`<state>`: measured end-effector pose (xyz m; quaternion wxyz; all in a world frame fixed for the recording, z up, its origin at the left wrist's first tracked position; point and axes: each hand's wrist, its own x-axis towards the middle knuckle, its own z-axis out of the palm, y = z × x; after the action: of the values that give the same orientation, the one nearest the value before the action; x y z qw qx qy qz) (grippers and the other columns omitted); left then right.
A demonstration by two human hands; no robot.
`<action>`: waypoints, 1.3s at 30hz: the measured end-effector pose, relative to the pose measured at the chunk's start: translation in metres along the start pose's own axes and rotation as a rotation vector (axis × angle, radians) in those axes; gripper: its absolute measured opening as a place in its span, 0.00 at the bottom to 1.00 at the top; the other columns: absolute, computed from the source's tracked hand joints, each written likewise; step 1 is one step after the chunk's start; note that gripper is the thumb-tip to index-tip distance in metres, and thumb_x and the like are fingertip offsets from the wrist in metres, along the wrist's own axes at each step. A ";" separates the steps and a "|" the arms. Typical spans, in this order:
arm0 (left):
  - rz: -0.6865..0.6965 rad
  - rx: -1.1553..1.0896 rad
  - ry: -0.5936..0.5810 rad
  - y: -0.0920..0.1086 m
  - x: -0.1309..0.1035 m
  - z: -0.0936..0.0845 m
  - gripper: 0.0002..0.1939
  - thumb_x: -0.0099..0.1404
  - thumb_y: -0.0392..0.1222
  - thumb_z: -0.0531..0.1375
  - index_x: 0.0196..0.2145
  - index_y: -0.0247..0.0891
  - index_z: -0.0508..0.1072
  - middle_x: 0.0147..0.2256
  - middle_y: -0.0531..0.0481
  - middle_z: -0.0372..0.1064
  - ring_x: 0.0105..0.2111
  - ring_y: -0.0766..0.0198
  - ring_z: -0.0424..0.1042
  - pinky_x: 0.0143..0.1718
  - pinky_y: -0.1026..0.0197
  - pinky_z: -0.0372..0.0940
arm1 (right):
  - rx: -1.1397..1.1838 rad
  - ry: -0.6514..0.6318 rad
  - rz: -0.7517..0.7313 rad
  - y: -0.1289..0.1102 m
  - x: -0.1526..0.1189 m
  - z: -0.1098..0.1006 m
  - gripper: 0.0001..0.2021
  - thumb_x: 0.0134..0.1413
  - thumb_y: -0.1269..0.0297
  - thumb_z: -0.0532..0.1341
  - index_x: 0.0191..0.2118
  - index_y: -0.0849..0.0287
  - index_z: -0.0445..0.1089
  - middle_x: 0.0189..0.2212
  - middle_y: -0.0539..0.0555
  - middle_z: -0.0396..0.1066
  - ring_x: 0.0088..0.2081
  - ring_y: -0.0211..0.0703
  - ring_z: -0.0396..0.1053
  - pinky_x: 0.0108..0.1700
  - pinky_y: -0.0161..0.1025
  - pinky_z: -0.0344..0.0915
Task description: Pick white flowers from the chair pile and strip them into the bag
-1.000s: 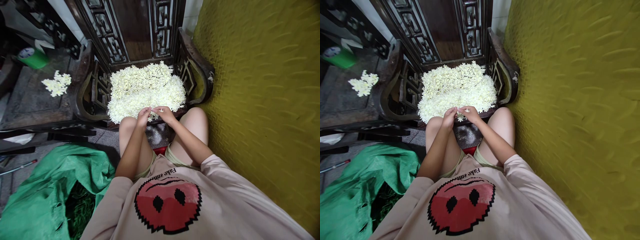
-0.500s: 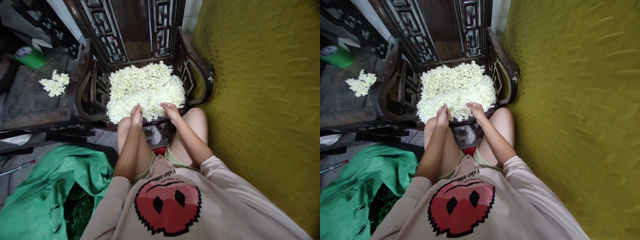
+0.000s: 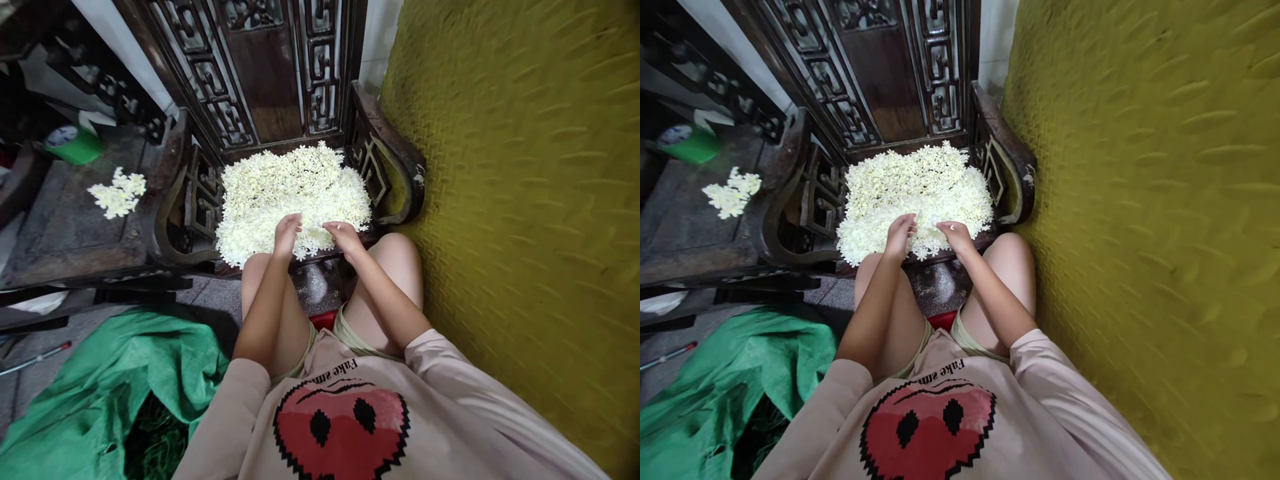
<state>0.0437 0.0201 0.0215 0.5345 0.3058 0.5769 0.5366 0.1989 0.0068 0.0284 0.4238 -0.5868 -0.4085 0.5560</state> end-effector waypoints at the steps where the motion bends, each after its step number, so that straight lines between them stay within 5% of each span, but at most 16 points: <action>1: 0.011 0.054 -0.106 0.000 -0.007 0.003 0.12 0.51 0.47 0.66 0.28 0.37 0.72 0.25 0.53 0.66 0.25 0.70 0.64 0.29 0.67 0.58 | 0.031 -0.009 0.006 -0.001 -0.001 0.001 0.14 0.39 0.55 0.65 0.28 0.63 0.74 0.22 0.50 0.69 0.27 0.37 0.65 0.32 0.34 0.59; 4: 0.000 0.134 -0.289 0.003 -0.019 0.011 0.14 0.46 0.47 0.69 0.24 0.36 0.72 0.24 0.53 0.67 0.27 0.68 0.66 0.32 0.65 0.59 | 0.089 -0.039 0.019 -0.003 -0.005 0.002 0.12 0.37 0.58 0.66 0.26 0.62 0.74 0.22 0.50 0.69 0.28 0.37 0.65 0.32 0.34 0.59; 13: 0.049 0.071 -0.113 0.010 -0.005 -0.003 0.14 0.50 0.50 0.67 0.22 0.37 0.70 0.22 0.54 0.63 0.25 0.70 0.62 0.29 0.66 0.57 | 0.047 -0.020 0.037 -0.004 -0.005 0.004 0.19 0.37 0.51 0.66 0.30 0.64 0.75 0.24 0.50 0.70 0.28 0.36 0.64 0.31 0.33 0.58; 20: -0.006 0.120 -0.294 0.005 -0.006 -0.004 0.21 0.46 0.57 0.67 0.17 0.37 0.67 0.19 0.54 0.61 0.21 0.70 0.59 0.26 0.66 0.57 | 0.063 -0.064 -0.013 -0.004 -0.008 0.006 0.23 0.37 0.47 0.65 0.35 0.62 0.76 0.28 0.51 0.72 0.29 0.36 0.63 0.30 0.33 0.58; 27: -0.073 0.090 -0.404 0.011 -0.014 0.000 0.18 0.41 0.50 0.71 0.21 0.36 0.71 0.21 0.54 0.64 0.24 0.69 0.62 0.27 0.66 0.56 | 0.091 -0.142 0.010 -0.004 -0.008 0.005 0.20 0.34 0.49 0.68 0.29 0.61 0.73 0.19 0.46 0.63 0.21 0.32 0.55 0.25 0.33 0.52; 31: -0.051 0.081 -0.307 0.009 -0.008 -0.002 0.15 0.44 0.49 0.70 0.24 0.37 0.72 0.23 0.53 0.66 0.25 0.69 0.64 0.28 0.66 0.57 | 0.103 -0.082 0.026 -0.002 -0.007 0.005 0.20 0.35 0.48 0.68 0.29 0.60 0.71 0.16 0.44 0.57 0.18 0.30 0.49 0.22 0.33 0.47; 36: 0.027 0.006 0.051 -0.001 0.011 0.000 0.13 0.53 0.50 0.65 0.25 0.38 0.70 0.25 0.53 0.65 0.24 0.71 0.62 0.27 0.67 0.55 | 0.090 -0.001 0.081 0.002 -0.004 0.006 0.19 0.36 0.48 0.67 0.27 0.59 0.70 0.14 0.43 0.54 0.18 0.31 0.49 0.22 0.33 0.47; 39: 0.023 -0.030 0.141 -0.006 0.018 0.003 0.12 0.57 0.50 0.62 0.27 0.38 0.69 0.26 0.52 0.66 0.24 0.71 0.62 0.28 0.66 0.55 | 0.065 0.011 0.075 0.005 -0.001 0.007 0.18 0.37 0.49 0.66 0.26 0.60 0.69 0.16 0.44 0.59 0.19 0.31 0.53 0.24 0.32 0.50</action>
<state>0.0431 0.0363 0.0111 0.4910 0.2660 0.6014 0.5714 0.1916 0.0047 0.0233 0.4238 -0.5907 -0.3656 0.5812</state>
